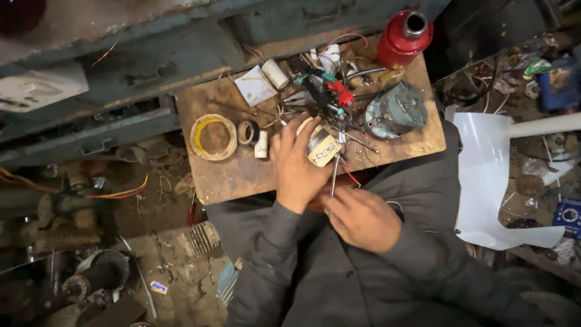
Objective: The person works on a cylindrical electrical component, using a wrench to tighten a nut on a shaft. They then use pliers to adjust wires and a screwdriver to manipulate internal parts. Finally, they attach a circular wooden piece to the component.
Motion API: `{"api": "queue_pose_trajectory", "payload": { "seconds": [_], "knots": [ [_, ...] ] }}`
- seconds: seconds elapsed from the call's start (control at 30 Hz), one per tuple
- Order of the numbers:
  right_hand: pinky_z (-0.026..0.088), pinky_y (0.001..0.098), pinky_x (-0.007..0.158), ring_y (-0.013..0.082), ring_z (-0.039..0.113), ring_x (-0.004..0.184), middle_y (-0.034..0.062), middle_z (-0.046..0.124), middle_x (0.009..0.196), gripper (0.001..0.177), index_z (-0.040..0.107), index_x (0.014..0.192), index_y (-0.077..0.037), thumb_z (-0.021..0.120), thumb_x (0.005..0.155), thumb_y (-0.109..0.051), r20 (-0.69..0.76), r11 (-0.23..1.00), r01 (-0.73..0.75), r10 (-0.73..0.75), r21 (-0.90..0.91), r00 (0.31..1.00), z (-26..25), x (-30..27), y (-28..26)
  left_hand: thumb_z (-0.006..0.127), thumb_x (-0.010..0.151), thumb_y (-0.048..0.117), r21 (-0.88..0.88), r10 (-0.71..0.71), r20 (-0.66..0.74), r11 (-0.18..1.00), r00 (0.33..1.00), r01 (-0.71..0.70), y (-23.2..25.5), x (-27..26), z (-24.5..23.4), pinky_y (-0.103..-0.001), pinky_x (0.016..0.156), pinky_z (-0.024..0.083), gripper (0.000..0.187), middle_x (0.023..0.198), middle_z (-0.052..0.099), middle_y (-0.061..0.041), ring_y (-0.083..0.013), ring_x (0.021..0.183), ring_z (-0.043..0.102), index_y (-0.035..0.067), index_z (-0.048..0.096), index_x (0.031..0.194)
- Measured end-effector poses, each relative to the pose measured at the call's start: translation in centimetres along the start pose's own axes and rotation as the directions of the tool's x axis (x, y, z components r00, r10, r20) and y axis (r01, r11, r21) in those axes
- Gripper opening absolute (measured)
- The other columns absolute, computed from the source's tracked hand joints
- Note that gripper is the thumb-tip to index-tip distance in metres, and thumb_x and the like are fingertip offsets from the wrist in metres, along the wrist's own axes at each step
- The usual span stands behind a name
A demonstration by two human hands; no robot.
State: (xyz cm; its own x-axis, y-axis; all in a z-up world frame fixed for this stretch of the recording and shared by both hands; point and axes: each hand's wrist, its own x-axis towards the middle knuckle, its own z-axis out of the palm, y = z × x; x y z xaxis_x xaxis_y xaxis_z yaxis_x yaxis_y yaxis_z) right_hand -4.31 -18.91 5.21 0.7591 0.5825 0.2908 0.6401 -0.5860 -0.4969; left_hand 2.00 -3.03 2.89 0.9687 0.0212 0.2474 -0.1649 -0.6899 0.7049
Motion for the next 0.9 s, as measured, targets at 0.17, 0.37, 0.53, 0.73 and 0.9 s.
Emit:
{"api": "queue_pose_trajectory", "payload": {
  "seconds": [0.17, 0.37, 0.53, 0.73, 0.9],
  "knots": [
    [0.055, 0.0409, 0.071, 0.0355, 0.066, 0.085, 0.0157, 0.064, 0.096, 0.024, 0.070, 0.108, -0.003, 0.074, 0.086, -0.012, 0.090, 0.914, -0.278, 0.263, 0.296, 0.961, 2.7, -2.5, 4.3, 0.085, 0.057, 0.017, 0.001, -0.014, 0.037, 1.000, 0.999, 0.014, 0.1, 0.0, -0.2, -0.045, 0.106, 0.043, 0.079, 0.143, 0.056, -0.004, -0.0343, 0.123, 0.052, 0.018, 0.064, 0.133],
    [0.059, 0.0342, 0.071, 0.0306, 0.072, 0.086, 0.0129, 0.072, 0.105, 0.018, 0.071, 0.100, -0.003, 0.062, 0.086, 0.004, -0.008, 0.805, -0.400, 0.449, 0.439, 0.894, -0.6, -2.3, 9.1, 0.086, 0.061, 0.017, -0.024, 0.003, 0.027, 1.000, 1.000, -0.002, -0.2, -0.2, -0.4, -0.044, 0.108, 0.043, 0.076, 0.144, 0.056, -0.003, -0.0334, 0.126, 0.053, 0.017, 0.064, 0.134],
    [0.059, 0.0338, 0.071, 0.0289, 0.073, 0.084, 0.0128, 0.072, 0.097, 0.023, 0.064, 0.114, -0.002, 0.061, 0.091, 0.001, -0.044, 0.787, -0.422, 0.492, 0.449, 0.870, -4.4, 0.4, 5.5, 0.086, 0.059, 0.017, -0.006, -0.010, 0.033, 1.000, 0.999, 0.010, -0.1, 0.1, -0.5, -0.044, 0.106, 0.044, 0.075, 0.142, 0.057, -0.004, -0.0336, 0.123, 0.053, 0.017, 0.065, 0.131],
    [0.056, 0.0438, 0.072, 0.0340, 0.069, 0.082, 0.0152, 0.066, 0.097, 0.032, 0.064, 0.115, -0.005, 0.066, 0.083, -0.005, 0.027, 0.988, -0.152, 0.152, 0.001, 0.988, -0.4, -0.6, -0.8, 0.087, 0.062, 0.020, -0.036, -0.010, 0.013, 0.999, 1.000, 0.010, 0.0, 0.0, -0.3, -0.043, 0.107, 0.044, 0.073, 0.142, 0.057, -0.003, -0.0328, 0.123, 0.053, 0.018, 0.065, 0.132],
    [0.055, 0.0437, 0.072, 0.0387, 0.068, 0.087, 0.0151, 0.066, 0.107, 0.036, 0.063, 0.117, -0.007, 0.064, 0.082, -0.001, 0.134, 0.937, -0.303, 0.282, 0.173, 0.950, 2.1, -2.1, 2.5, 0.084, 0.057, 0.016, -0.053, 0.001, 0.017, 0.999, 1.000, 0.000, -0.1, 0.0, -0.5, -0.044, 0.108, 0.043, 0.077, 0.143, 0.057, -0.004, -0.0338, 0.124, 0.053, 0.017, 0.065, 0.132]
  ]
}}
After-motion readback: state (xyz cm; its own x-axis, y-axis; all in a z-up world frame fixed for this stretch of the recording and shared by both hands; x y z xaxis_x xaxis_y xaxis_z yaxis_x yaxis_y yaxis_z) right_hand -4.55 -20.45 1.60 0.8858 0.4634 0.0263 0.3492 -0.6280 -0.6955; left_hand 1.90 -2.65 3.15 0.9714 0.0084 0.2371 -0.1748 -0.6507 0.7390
